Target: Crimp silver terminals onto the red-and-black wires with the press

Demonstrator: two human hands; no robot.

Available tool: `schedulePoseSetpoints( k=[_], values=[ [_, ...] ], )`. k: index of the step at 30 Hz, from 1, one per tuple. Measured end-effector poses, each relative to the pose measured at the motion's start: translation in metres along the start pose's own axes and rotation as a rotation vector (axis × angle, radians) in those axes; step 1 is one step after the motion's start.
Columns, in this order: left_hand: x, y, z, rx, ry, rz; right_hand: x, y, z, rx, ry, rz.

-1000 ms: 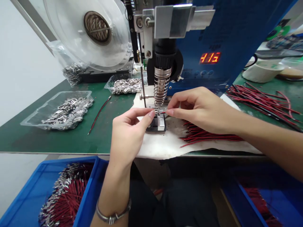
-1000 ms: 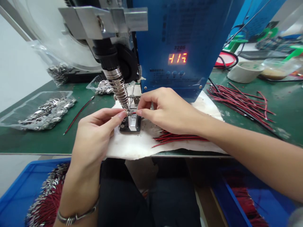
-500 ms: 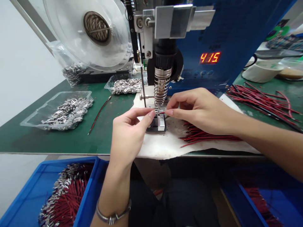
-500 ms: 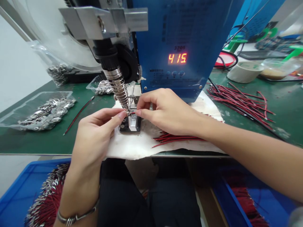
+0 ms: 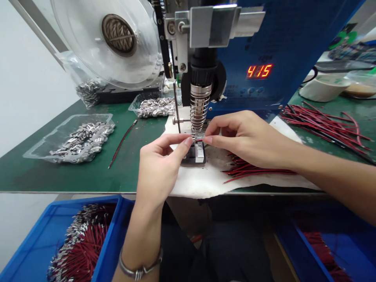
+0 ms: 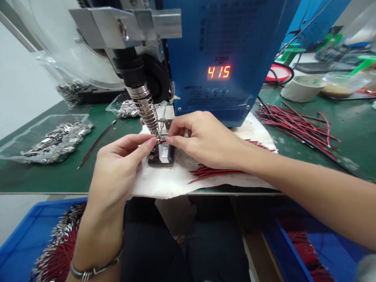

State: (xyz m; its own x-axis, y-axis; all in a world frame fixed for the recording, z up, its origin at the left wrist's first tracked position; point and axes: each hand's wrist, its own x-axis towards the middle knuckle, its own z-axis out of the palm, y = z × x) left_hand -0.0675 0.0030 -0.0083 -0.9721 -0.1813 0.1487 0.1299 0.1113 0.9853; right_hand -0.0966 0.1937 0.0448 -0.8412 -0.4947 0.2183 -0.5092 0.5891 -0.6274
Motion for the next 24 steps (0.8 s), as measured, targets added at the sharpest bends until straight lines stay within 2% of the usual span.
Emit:
schedulePoseSetpoints(
  k=[8, 18, 24],
  values=[
    [-0.0007, -0.0017, -0.0004, -0.002, -0.010, 0.001, -0.0012, 0.0002, 0.0029, 0.011, 0.039, 0.019],
    [0.0004, 0.0001, 0.0004, -0.026, -0.088, -0.006, -0.0008, 0.0012, 0.0025, 0.030, 0.035, 0.032],
    [0.0014, 0.0027, 0.0011, -0.001, -0.086, 0.005, -0.0015, -0.0004, 0.0009, 0.030, 0.016, 0.041]
  ],
)
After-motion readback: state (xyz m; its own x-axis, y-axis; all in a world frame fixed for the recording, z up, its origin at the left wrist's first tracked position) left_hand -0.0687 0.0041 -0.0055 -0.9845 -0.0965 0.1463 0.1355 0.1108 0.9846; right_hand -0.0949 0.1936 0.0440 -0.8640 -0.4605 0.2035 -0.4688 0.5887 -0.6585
